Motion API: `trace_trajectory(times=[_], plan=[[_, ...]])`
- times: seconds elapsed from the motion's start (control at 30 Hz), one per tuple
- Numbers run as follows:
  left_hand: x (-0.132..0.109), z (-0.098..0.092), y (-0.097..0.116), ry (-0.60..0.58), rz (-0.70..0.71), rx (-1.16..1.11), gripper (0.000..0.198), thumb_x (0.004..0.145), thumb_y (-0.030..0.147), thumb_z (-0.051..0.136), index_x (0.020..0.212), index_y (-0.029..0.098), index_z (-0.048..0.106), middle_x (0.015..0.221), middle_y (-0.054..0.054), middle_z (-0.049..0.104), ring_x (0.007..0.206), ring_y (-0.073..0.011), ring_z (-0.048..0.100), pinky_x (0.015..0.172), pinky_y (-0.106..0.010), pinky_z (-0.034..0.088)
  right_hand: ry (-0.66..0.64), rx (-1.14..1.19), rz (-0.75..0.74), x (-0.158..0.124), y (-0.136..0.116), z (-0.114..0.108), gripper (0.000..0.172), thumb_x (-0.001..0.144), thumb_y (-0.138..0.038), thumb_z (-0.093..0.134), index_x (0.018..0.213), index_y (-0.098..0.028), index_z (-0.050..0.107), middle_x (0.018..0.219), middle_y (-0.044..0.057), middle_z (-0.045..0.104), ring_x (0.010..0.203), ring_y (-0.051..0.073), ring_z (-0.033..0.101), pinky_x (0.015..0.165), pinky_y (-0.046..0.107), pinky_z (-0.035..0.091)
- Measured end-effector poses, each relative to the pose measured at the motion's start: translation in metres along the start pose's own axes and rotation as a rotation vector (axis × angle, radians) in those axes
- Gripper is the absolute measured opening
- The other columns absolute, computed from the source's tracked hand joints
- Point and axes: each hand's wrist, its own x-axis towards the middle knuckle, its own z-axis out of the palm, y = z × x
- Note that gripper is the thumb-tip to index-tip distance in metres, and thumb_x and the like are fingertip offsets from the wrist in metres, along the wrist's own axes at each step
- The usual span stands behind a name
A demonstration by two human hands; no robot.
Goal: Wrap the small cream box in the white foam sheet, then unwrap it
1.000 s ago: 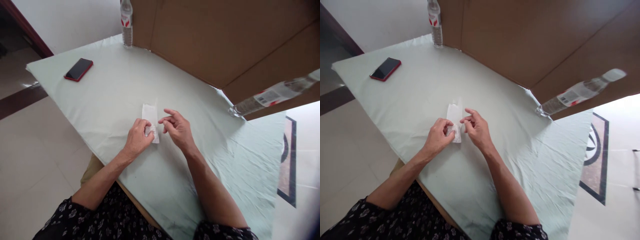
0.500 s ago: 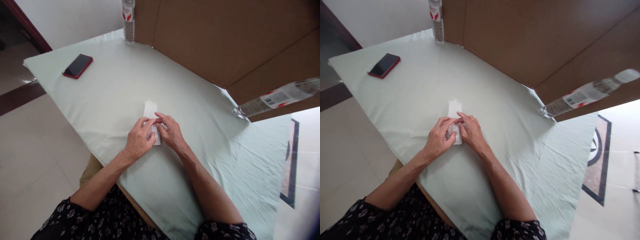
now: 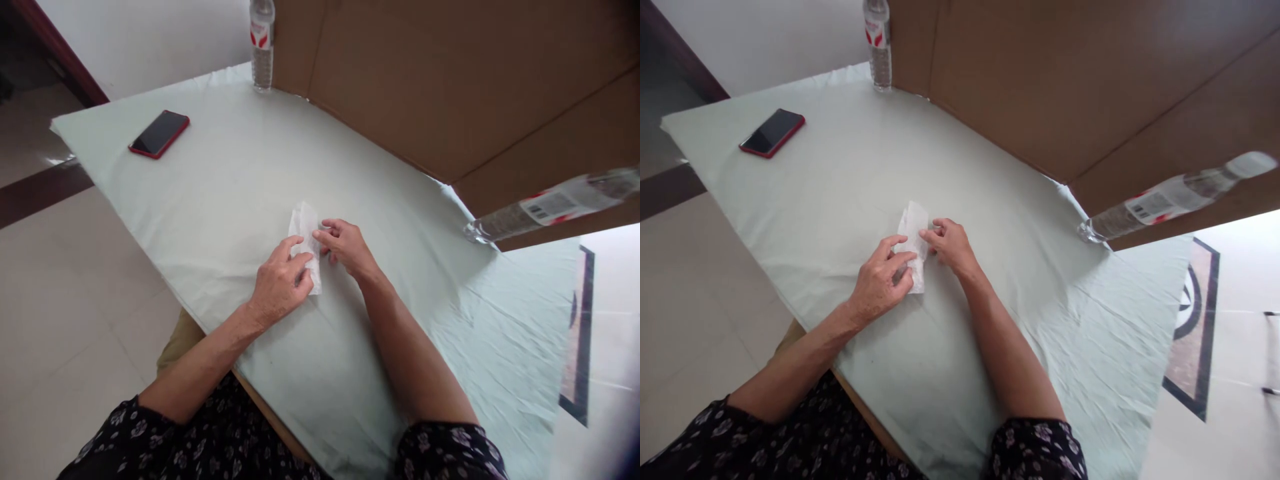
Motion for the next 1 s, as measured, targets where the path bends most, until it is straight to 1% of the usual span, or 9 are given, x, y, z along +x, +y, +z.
trace_trajectory(times=[0.13,0.27,0.37,0.53,0.7,0.8,0.87,0.93,1.0], plan=[[0.001,0.001,-0.002,0.031,0.059,-0.002,0.024,0.082,0.01,0.056,0.1,0.017,0.07,0.125,-0.012,0.067,0.097,-0.0215,0.067,0.086,-0.034,0.057,-0.083,0.066,-0.046,0.014,-0.004,0.01,0.035,0.064,-0.04,0.077,0.088,-0.017,0.065,0.06,-0.005,0.051,0.05,0.009,0.043,0.043,0.024,0.03],[0.002,0.002,-0.004,0.017,0.092,-0.031,0.025,0.082,0.008,0.054,0.101,0.017,0.069,0.105,-0.009,0.073,0.094,-0.0228,0.066,0.088,-0.036,0.056,-0.133,0.117,-0.148,0.015,-0.002,0.014,0.028,0.067,-0.041,0.075,0.067,-0.017,0.06,0.058,-0.006,0.044,0.054,0.007,0.035,0.048,0.024,0.027],[0.001,0.002,-0.006,0.011,0.084,-0.044,0.025,0.082,0.008,0.054,0.102,0.016,0.068,0.103,-0.009,0.074,0.093,-0.0232,0.065,0.086,-0.037,0.056,-0.16,0.213,-0.206,0.01,-0.001,0.013,0.026,0.071,-0.042,0.073,0.069,-0.017,0.066,0.062,-0.004,0.052,0.058,0.009,0.042,0.055,0.025,0.035],[-0.001,0.002,-0.006,0.02,0.06,-0.033,0.024,0.084,0.01,0.054,0.103,0.016,0.067,0.102,-0.009,0.072,0.094,-0.0237,0.065,0.087,-0.036,0.055,-0.17,0.315,-0.231,-0.005,-0.006,0.01,0.024,0.07,-0.043,0.079,0.078,-0.02,0.076,0.076,0.0,0.069,0.073,0.016,0.059,0.069,0.03,0.048],[-0.005,0.002,-0.003,0.12,-0.045,0.005,0.017,0.081,0.016,0.062,0.098,0.018,0.063,0.103,-0.01,0.063,0.095,-0.0229,0.064,0.084,-0.035,0.055,-0.185,0.282,-0.319,-0.027,-0.011,0.005,0.026,0.076,-0.046,0.079,0.088,-0.022,0.08,0.086,0.001,0.075,0.082,0.018,0.065,0.079,0.032,0.052],[-0.006,0.003,-0.004,0.164,-0.126,0.012,0.031,0.076,0.019,0.068,0.105,0.018,0.057,0.103,-0.011,0.06,0.102,-0.0265,0.061,0.088,-0.04,0.055,-0.205,0.222,-0.382,-0.04,-0.011,0.001,0.025,0.082,-0.046,0.075,0.088,-0.023,0.08,0.086,0.001,0.076,0.082,0.018,0.068,0.08,0.032,0.053],[-0.006,0.003,-0.007,0.161,-0.151,-0.025,0.048,0.074,0.019,0.071,0.118,0.016,0.052,0.114,-0.014,0.058,0.113,-0.0292,0.057,0.095,-0.045,0.053,-0.213,0.143,-0.426,-0.048,-0.01,0.0,0.023,0.085,-0.045,0.072,0.088,-0.023,0.08,0.087,0.002,0.077,0.084,0.019,0.07,0.082,0.033,0.053],[-0.006,0.003,-0.011,0.121,-0.15,-0.085,0.061,0.074,0.021,0.073,0.129,0.016,0.047,0.129,-0.018,0.054,0.125,-0.031,0.052,0.104,-0.048,0.048,-0.208,0.061,-0.487,-0.056,-0.005,0.0,0.022,0.088,-0.043,0.069,0.092,-0.025,0.08,0.096,0.003,0.079,0.092,0.021,0.073,0.088,0.035,0.054],[-0.005,0.002,-0.013,0.053,-0.145,-0.151,0.058,0.076,0.021,0.074,0.128,0.017,0.049,0.136,-0.019,0.05,0.131,-0.031,0.049,0.109,-0.049,0.044,-0.184,-0.015,-0.577,-0.063,0.002,0.001,0.019,0.091,-0.039,0.066,0.097,-0.027,0.08,0.106,0.003,0.079,0.103,0.022,0.073,0.096,0.038,0.053]])
